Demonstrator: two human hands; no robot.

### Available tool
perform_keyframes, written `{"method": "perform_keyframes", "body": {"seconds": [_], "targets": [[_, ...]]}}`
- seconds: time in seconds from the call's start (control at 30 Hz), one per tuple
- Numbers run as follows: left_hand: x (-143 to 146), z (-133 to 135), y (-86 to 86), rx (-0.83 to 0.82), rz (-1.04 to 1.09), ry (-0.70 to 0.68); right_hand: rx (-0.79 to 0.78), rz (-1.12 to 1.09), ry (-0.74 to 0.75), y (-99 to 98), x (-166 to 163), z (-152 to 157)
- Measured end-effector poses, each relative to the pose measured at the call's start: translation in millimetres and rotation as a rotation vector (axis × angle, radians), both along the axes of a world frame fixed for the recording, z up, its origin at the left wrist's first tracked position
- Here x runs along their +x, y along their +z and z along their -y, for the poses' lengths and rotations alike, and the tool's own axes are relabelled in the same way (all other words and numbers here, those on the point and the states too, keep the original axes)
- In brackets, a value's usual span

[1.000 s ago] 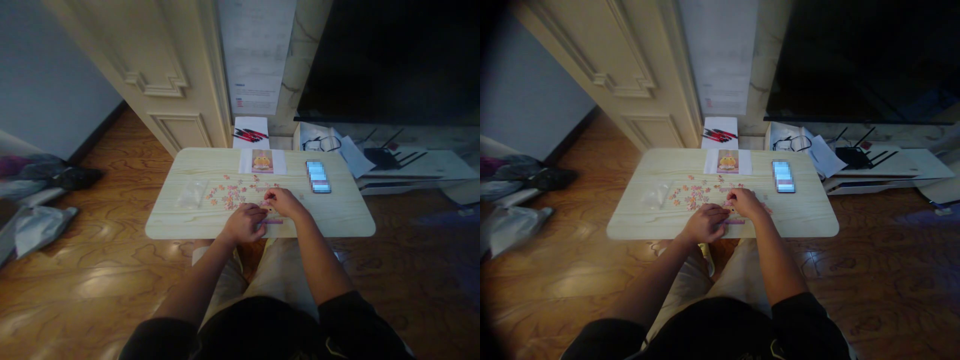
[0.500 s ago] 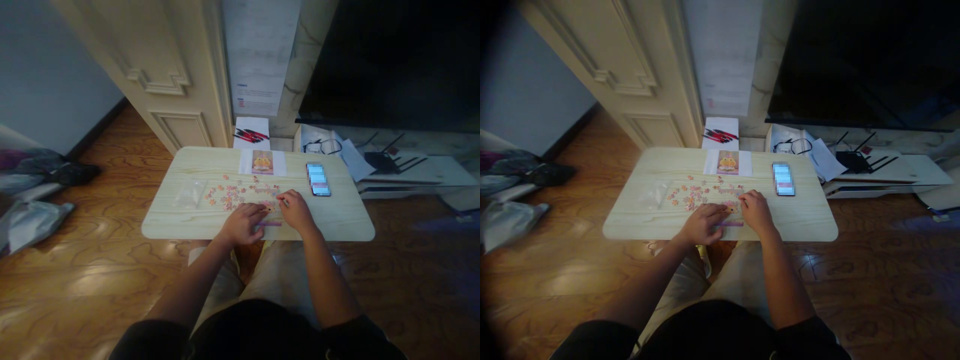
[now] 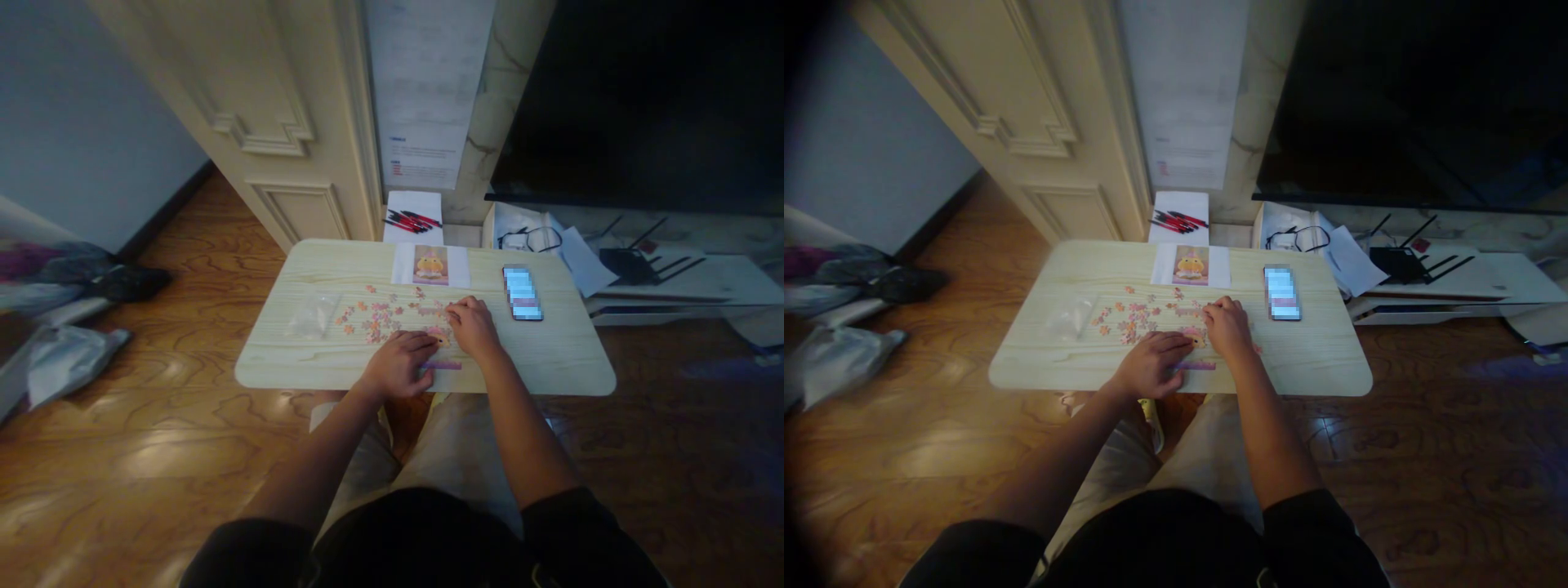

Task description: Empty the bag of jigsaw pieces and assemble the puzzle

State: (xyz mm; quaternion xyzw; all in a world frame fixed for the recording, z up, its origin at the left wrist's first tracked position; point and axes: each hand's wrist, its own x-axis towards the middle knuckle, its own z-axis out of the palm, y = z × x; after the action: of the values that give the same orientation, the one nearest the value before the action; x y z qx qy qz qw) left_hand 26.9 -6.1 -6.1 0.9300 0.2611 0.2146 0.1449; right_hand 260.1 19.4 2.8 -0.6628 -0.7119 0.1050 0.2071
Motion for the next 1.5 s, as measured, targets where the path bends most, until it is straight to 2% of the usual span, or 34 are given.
{"method": "perform_keyframes", "body": {"seconds": [0.23, 0.5, 1.2, 1.5], "targets": [[1.4, -1.0, 1.1, -0.003, -0.020, 0.035, -0.039, -0.026, 0.000, -4.4, 4.3, -0.2], [0.8, -1.8, -0.1, -0.001, -0.026, 0.009, -0.038, -0.038, 0.012, -5.9, 6.5, -1.8], [2.6, -1.1, 6.3, -0.013, -0.085, 0.024, -0.106, -0.044, 0.038, 1.3, 4.5, -5.6], [3.2, -0.8, 6.6, -0.041, -0.117, 0.037, -0.087, -0.072, 0.041, 2.7, 4.4, -8.6]]}}
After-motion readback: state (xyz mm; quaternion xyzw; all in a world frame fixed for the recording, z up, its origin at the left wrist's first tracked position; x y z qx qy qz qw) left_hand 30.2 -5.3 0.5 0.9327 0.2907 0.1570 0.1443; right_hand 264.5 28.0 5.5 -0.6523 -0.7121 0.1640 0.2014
